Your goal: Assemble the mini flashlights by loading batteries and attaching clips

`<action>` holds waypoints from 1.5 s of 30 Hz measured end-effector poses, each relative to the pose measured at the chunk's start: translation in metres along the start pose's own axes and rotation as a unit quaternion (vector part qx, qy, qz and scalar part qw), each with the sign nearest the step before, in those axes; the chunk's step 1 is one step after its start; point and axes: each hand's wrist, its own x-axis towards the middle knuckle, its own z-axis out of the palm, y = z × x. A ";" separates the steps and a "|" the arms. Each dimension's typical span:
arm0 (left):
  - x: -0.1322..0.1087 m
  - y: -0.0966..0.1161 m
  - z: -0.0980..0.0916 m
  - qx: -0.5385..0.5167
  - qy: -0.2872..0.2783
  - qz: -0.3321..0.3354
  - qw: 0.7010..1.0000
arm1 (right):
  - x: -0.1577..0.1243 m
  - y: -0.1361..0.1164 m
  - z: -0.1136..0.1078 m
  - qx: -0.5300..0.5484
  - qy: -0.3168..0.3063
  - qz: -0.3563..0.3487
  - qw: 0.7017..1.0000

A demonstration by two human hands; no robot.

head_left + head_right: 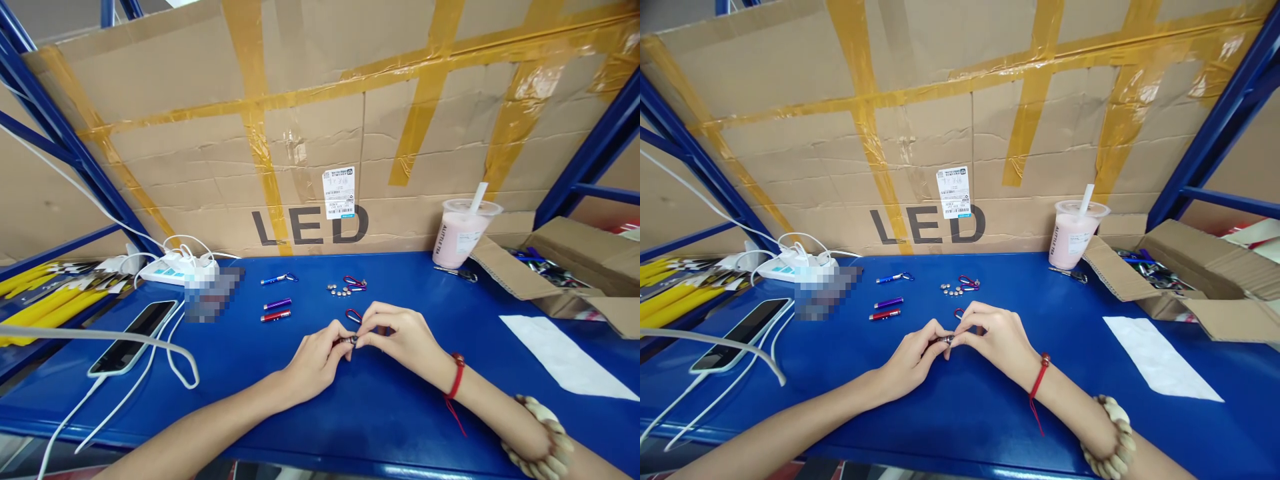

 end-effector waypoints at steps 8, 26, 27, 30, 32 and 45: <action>0.001 -0.005 0.002 0.062 0.054 0.046 0.996 | 0.003 0.007 0.007 0.181 -0.088 0.151 0.968; 0.003 0.004 -0.003 0.064 0.079 0.078 0.992 | 0.004 0.009 0.008 0.254 -0.106 0.193 0.942; 0.003 0.004 -0.003 0.058 0.081 0.072 0.992 | 0.005 0.008 0.007 0.236 -0.103 0.187 0.948; 0.004 0.002 -0.003 0.040 0.082 0.043 0.995 | 0.004 0.004 0.003 0.112 -0.031 0.133 0.984; 0.005 0.001 -0.003 0.037 0.081 0.023 0.996 | 0.003 0.001 0.001 0.003 0.045 0.057 0.997; 0.005 -0.001 -0.003 0.053 0.074 0.000 0.996 | -0.001 0.001 0.004 -0.083 0.106 -0.151 0.979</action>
